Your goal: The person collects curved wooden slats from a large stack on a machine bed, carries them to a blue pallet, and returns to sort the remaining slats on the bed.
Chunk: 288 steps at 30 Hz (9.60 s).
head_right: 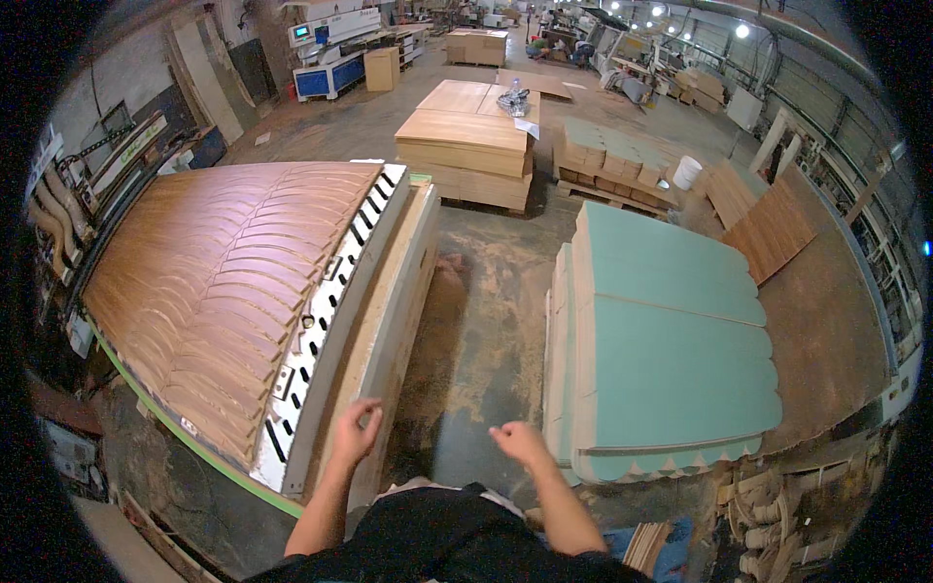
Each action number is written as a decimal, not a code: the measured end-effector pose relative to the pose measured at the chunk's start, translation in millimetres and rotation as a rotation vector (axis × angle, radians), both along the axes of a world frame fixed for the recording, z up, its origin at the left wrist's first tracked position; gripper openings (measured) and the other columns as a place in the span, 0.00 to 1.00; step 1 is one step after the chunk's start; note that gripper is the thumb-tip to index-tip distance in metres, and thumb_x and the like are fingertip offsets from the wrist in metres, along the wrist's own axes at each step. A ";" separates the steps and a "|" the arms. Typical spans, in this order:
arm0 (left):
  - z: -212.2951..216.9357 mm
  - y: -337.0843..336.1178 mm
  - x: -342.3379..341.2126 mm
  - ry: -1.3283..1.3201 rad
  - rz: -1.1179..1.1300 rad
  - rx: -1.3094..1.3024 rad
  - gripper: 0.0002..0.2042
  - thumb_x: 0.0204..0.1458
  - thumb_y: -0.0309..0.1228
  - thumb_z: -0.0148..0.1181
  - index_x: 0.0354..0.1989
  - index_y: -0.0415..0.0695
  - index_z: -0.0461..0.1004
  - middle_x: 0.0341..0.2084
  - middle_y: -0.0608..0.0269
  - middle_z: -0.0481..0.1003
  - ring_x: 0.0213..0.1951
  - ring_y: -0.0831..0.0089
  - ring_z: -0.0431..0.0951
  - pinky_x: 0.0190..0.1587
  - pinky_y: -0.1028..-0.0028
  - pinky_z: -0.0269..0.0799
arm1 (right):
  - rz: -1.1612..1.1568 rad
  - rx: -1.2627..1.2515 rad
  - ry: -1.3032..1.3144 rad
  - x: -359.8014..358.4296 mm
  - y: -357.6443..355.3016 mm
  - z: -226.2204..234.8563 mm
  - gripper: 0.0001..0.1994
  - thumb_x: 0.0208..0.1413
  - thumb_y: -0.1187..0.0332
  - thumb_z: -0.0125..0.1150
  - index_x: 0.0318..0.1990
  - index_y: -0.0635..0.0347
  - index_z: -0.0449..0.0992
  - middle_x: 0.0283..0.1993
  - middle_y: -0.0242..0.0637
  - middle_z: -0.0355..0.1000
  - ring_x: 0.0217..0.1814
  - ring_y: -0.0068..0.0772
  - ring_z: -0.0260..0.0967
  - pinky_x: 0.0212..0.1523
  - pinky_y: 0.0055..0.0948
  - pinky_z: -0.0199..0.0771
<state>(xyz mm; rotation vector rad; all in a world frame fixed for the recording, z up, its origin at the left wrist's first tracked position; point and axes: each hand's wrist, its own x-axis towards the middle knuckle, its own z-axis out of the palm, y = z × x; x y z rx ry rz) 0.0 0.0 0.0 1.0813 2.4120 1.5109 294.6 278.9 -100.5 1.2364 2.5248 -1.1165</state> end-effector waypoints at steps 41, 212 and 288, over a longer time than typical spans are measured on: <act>419.7 137.9 -196.7 1.433 0.406 0.249 0.19 0.71 0.37 0.62 0.63 0.38 0.80 0.48 0.52 0.81 0.48 0.64 0.80 0.54 0.63 0.79 | 1.187 -0.269 0.215 -487.3 197.4 -32.3 0.14 0.68 0.64 0.63 0.53 0.63 0.85 0.50 0.51 0.85 0.55 0.51 0.84 0.59 0.50 0.83; -60.5 -212.0 -111.9 -0.573 1.396 0.156 0.20 0.67 0.43 0.68 0.56 0.40 0.86 0.47 0.51 0.88 0.45 0.58 0.88 0.52 0.60 0.82 | 1.266 -0.013 0.319 -603.1 -399.3 77.6 0.11 0.68 0.67 0.66 0.47 0.68 0.79 0.36 0.58 0.83 0.40 0.60 0.84 0.43 0.52 0.83; -51.0 -143.6 -141.5 -0.595 1.362 0.544 0.20 0.59 0.30 0.79 0.55 0.29 0.84 0.37 0.62 0.86 0.35 0.81 0.81 0.40 0.77 0.80 | 0.964 -1.134 0.091 -617.9 -352.9 64.9 0.22 0.77 0.61 0.64 0.69 0.67 0.77 0.50 0.33 0.81 0.51 0.25 0.78 0.57 0.31 0.79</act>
